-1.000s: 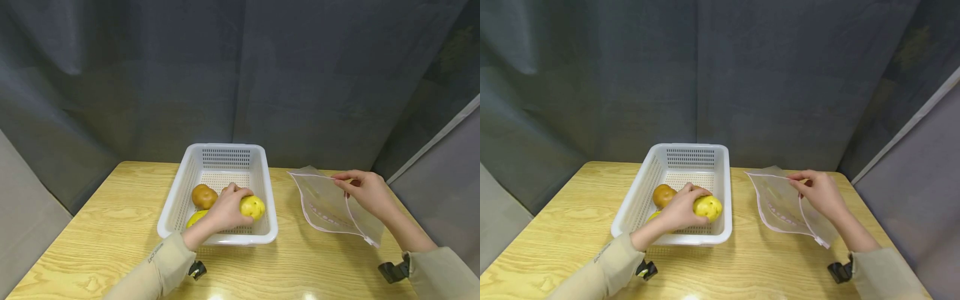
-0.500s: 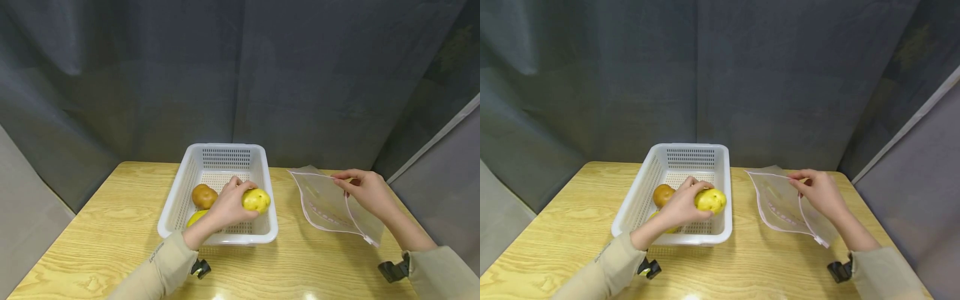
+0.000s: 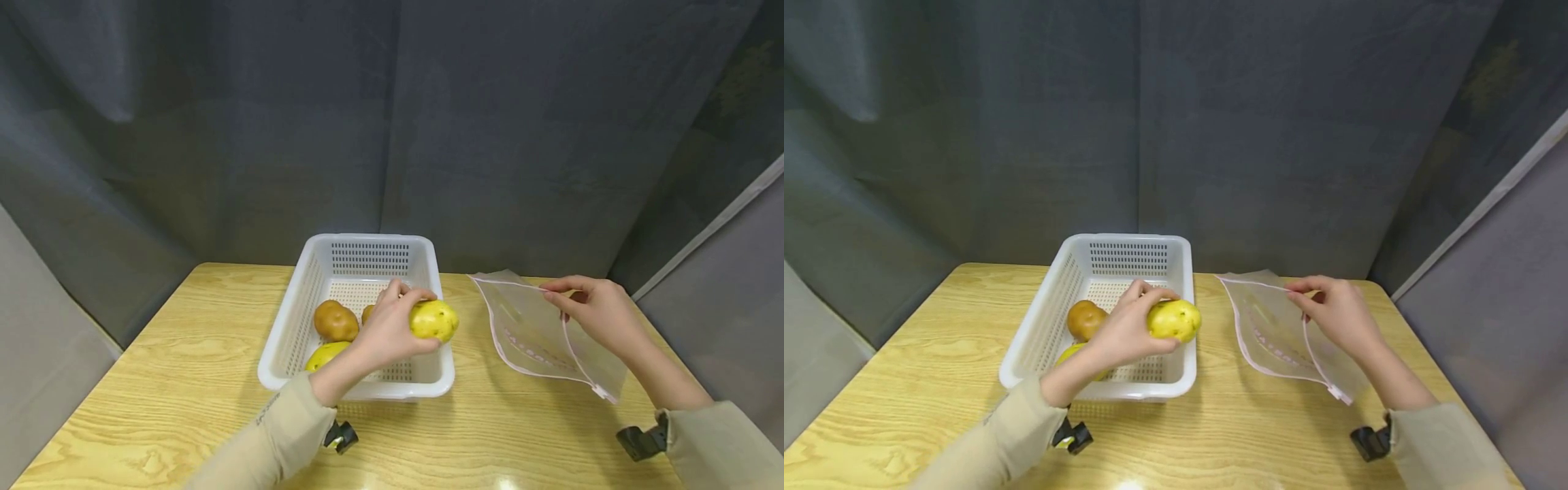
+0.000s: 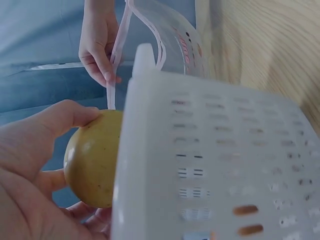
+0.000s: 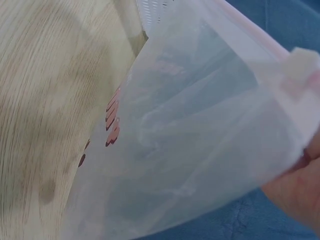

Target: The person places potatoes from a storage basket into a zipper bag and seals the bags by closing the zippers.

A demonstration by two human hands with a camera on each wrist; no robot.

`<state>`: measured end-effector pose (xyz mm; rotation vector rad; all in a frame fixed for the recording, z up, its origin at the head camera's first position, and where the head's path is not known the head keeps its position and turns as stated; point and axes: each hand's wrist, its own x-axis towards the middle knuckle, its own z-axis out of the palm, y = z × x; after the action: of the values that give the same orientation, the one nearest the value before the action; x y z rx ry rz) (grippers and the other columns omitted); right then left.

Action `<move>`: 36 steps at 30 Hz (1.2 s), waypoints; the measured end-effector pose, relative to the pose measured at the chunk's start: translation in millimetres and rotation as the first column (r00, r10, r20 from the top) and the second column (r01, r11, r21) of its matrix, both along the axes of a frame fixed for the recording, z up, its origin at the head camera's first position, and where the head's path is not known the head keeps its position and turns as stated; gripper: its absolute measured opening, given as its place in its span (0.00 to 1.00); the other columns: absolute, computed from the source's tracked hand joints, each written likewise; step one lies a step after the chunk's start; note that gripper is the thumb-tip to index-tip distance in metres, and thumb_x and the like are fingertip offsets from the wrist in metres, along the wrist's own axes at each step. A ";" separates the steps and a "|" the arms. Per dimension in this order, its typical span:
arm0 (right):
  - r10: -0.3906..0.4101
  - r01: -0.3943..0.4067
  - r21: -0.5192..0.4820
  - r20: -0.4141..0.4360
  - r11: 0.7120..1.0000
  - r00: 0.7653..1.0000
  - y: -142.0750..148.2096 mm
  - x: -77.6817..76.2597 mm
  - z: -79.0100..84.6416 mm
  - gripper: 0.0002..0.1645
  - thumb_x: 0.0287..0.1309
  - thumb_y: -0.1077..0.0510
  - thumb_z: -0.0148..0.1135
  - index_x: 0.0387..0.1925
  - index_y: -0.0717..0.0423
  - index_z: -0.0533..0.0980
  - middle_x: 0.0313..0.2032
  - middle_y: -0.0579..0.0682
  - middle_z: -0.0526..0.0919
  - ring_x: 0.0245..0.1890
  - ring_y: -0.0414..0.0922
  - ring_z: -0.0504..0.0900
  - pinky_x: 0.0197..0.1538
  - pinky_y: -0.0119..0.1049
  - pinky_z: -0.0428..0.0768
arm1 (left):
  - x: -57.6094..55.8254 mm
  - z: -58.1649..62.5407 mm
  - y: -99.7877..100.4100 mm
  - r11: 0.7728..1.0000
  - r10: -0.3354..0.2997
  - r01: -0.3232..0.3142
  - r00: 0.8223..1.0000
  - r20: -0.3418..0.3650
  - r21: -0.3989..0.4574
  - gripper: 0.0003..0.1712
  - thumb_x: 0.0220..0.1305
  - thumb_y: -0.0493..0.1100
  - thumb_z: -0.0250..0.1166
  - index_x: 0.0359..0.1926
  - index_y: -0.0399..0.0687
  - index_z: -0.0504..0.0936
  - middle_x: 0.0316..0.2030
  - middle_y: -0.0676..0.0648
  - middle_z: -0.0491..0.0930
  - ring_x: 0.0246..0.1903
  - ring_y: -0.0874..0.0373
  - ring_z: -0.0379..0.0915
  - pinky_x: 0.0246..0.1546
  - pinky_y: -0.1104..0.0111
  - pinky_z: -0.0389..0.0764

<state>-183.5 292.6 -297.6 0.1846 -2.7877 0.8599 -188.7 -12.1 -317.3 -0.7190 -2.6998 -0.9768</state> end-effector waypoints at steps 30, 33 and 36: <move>0.014 -0.014 0.011 -0.016 1.000 1.000 -4.8 1.1 4.0 0.17 0.48 0.38 0.51 0.37 0.39 0.75 0.17 0.46 0.74 0.09 0.40 0.57 0.10 0.33 0.57 | 6.1 -0.7 48.7 0.986 -0.087 0.082 0.996 0.028 0.143 0.33 0.34 0.51 0.69 0.48 0.63 0.70 0.39 0.54 0.60 0.36 0.62 0.61 0.31 0.75 0.66; 0.024 -0.023 0.028 -0.047 0.999 0.999 -5.9 0.2 3.4 0.18 0.48 0.39 0.52 0.37 0.42 0.76 0.17 0.46 0.74 0.09 0.40 0.59 0.09 0.33 0.56 | 6.5 -0.9 53.7 0.984 -0.094 0.088 0.995 0.032 0.157 0.34 0.34 0.52 0.69 0.49 0.63 0.70 0.39 0.54 0.61 0.36 0.63 0.62 0.33 0.75 0.66; 0.032 -0.029 0.042 -0.070 0.999 0.997 -7.0 -0.3 3.4 0.19 0.47 0.39 0.53 0.37 0.44 0.77 0.17 0.45 0.74 0.10 0.40 0.62 0.09 0.32 0.56 | 7.0 -0.7 58.7 0.984 -0.093 0.089 0.995 0.022 0.154 0.34 0.34 0.52 0.69 0.49 0.63 0.70 0.39 0.55 0.62 0.36 0.64 0.62 0.35 0.75 0.67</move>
<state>-183.8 285.6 -294.2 0.2601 -2.7448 0.7874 -181.7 46.6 -318.0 -0.8096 -2.6002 -1.2100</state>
